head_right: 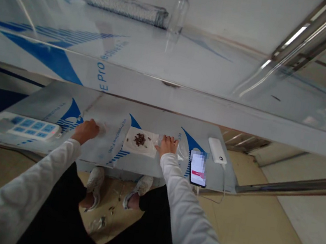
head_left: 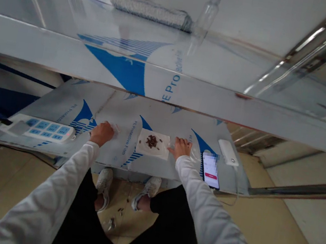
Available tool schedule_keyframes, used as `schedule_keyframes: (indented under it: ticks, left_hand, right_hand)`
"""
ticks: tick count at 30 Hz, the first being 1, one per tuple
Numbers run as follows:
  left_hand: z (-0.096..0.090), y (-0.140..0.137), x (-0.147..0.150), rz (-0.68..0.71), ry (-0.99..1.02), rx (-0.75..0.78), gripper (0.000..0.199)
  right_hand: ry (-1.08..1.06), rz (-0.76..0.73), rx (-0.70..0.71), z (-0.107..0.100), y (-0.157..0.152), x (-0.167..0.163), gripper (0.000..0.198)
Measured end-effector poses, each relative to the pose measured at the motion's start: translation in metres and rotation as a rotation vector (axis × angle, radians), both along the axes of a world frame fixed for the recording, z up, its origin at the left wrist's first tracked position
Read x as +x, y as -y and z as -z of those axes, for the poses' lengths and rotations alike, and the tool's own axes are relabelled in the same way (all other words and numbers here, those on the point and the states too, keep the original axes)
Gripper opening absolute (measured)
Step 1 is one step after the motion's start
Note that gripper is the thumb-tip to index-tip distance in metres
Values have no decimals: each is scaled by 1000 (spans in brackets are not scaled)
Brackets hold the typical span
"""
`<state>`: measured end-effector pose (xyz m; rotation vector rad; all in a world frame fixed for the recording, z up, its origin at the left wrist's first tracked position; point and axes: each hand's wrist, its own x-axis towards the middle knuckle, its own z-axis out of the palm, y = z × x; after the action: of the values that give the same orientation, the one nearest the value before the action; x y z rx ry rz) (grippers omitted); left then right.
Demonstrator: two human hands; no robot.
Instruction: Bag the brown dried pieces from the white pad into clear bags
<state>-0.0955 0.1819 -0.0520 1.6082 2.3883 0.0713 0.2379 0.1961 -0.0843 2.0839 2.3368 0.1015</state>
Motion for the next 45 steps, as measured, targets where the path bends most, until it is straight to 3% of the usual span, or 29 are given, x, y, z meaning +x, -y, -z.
schedule_keyframes:
  ticks: [3,6,9,12,15,19,26,31,36,41,45]
  left_hand:
    - [-17,25,10,-42,-63,65,37]
    - [-25,58,34,30,-17,271,32]
    - [-22,91,70,206,303,469,22]
    - [-15,120,108,256,786,498,20]
    - [-10,138,134,120,1195,485,24]
    - [-6,150,143,-79,1437,421,29]
    - [-1,164,140,-110,1552,300,36]
    - [-2,169,140,-174,1522,336,31]
    - [3,169,134,-252,1529,301,28]
    - [8,168,130,-393,1760,244,26]
    - [8,169,130,-385,1804,255,27]
  right_hand:
    - [-222,87,203,-4,19,-10,62]
    - [-767,90,382,-14,56,-35,44]
    - [-1273,0,245,-24,99,-68,32]
    - [-1519,-63,129,-29,130,-95,28]
    - [-1543,-27,174,-27,147,-102,26]
    - [-1408,-34,261,-19,159,-92,25]
    - [-1287,42,356,-11,174,-87,23]
    - [-1238,90,461,-18,183,-87,17]
    - [-1376,-108,249,-24,186,-82,15]
    - [-1391,-96,191,-24,189,-87,18]
    - [-1332,-100,202,-22,190,-90,21]
